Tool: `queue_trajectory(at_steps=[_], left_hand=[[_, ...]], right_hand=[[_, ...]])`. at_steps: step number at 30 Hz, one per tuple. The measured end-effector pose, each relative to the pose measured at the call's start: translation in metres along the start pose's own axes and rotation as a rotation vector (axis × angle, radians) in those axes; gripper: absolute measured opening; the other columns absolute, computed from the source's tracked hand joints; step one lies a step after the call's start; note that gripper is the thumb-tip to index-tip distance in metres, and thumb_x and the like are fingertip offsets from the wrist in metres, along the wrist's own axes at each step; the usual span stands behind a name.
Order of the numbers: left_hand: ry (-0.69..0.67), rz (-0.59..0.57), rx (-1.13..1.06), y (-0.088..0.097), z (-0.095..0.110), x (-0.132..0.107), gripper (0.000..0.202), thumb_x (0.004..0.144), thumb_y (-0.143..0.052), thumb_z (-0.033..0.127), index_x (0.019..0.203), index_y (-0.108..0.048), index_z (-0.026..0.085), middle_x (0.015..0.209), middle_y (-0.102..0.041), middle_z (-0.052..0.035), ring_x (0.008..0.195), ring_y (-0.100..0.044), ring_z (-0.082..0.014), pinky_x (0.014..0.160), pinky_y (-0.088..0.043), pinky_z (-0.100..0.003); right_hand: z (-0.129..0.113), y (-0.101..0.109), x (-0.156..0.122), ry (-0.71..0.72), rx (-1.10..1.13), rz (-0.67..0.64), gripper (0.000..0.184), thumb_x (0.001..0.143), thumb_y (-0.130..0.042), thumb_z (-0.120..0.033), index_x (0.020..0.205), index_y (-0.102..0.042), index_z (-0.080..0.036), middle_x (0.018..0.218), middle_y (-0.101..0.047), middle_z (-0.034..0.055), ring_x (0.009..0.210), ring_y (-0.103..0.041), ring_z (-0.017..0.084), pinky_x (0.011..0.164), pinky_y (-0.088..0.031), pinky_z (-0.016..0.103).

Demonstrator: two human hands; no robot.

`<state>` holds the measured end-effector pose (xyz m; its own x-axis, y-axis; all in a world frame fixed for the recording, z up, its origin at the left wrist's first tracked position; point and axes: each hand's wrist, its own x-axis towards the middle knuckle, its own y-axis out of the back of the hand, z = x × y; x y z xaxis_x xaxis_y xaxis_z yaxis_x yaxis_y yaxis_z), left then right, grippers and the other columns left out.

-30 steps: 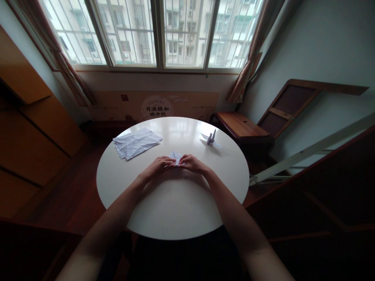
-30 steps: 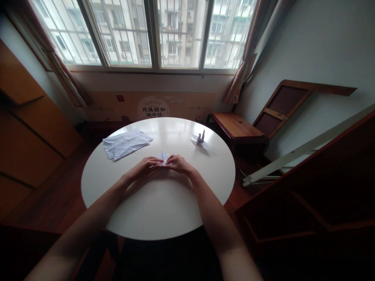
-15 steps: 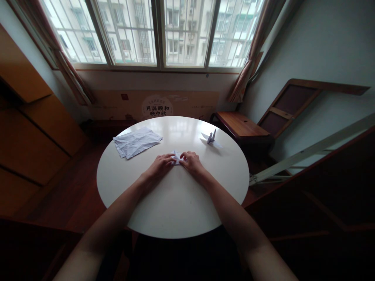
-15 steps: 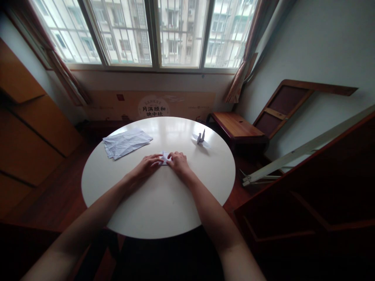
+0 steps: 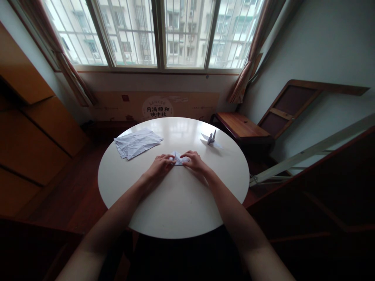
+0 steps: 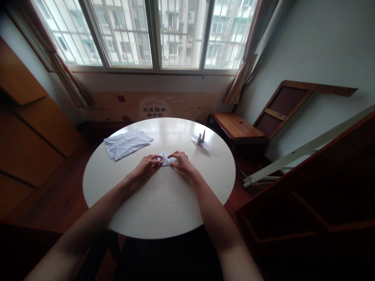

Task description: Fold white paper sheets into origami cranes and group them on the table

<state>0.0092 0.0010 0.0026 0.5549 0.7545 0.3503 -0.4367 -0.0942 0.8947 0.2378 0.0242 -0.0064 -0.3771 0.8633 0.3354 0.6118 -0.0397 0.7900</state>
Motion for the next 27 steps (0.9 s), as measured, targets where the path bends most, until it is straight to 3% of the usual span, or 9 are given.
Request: queue_trajectory(at_steps=[5,10,13,19,22,27], left_hand=[[-0.023,0.129,-0.195,-0.001,-0.005,-0.001,0.044,0.087,-0.062,0.024,0.13,-0.055,0.025,0.104,-0.07,-0.0049,0.096,-0.063,-0.02,0.09,-0.047,-0.038],[-0.178,0.134,-0.3,-0.004,-0.003,-0.001,0.016,0.088,-0.061,0.026,0.101,-0.071,0.024,0.097,-0.069,-0.0064,0.088,-0.063,-0.0178,0.085,-0.049,-0.035],[-0.199,0.097,-0.306,-0.004,-0.001,-0.003,0.017,0.086,-0.065,0.032,0.1,-0.073,0.026,0.105,-0.065,-0.0068,0.094,-0.062,-0.0181,0.088,-0.049,-0.036],[-0.089,0.106,-0.248,-0.006,-0.005,-0.002,0.018,0.087,-0.062,0.037,0.087,-0.076,0.025,0.12,-0.056,-0.0081,0.107,-0.058,-0.022,0.095,-0.048,-0.04],[0.004,0.099,-0.179,-0.008,-0.007,-0.002,0.02,0.086,-0.063,0.036,0.097,-0.074,0.024,0.122,-0.052,-0.0092,0.106,-0.057,-0.0226,0.097,-0.047,-0.041],[0.259,0.044,0.057,-0.006,-0.006,-0.004,0.034,0.086,-0.058,0.043,0.113,-0.066,0.023,0.131,-0.043,-0.0114,0.117,-0.046,-0.031,0.099,-0.039,-0.05]], right_hand=[[-0.003,-0.002,0.0,0.14,0.138,0.084,0.031,0.084,-0.063,-0.023,0.114,-0.069,-0.024,0.112,-0.067,0.0077,0.108,-0.055,0.024,0.098,-0.041,0.043],[-0.004,-0.003,0.002,0.172,0.158,0.099,0.029,0.085,-0.06,-0.022,0.112,-0.071,-0.026,0.116,-0.064,0.0075,0.109,-0.056,0.023,0.1,-0.041,0.043],[-0.002,-0.006,0.001,0.14,0.122,0.085,0.022,0.081,-0.066,-0.025,0.101,-0.074,-0.025,0.112,-0.063,0.0077,0.106,-0.057,0.023,0.098,-0.042,0.042],[0.002,-0.003,-0.002,-0.059,-0.044,0.112,0.01,0.079,-0.068,-0.025,0.085,-0.076,-0.024,0.111,-0.062,0.0084,0.106,-0.055,0.026,0.097,-0.041,0.045],[0.001,0.001,-0.001,-0.107,-0.07,0.074,0.012,0.08,-0.066,-0.022,0.084,-0.077,-0.024,0.113,-0.064,0.0074,0.107,-0.055,0.026,0.097,-0.041,0.044],[-0.007,0.005,-0.001,-0.083,-0.089,0.014,0.015,0.083,-0.062,-0.026,0.086,-0.077,-0.024,0.097,-0.072,0.0053,0.098,-0.059,0.024,0.093,-0.041,0.039]])
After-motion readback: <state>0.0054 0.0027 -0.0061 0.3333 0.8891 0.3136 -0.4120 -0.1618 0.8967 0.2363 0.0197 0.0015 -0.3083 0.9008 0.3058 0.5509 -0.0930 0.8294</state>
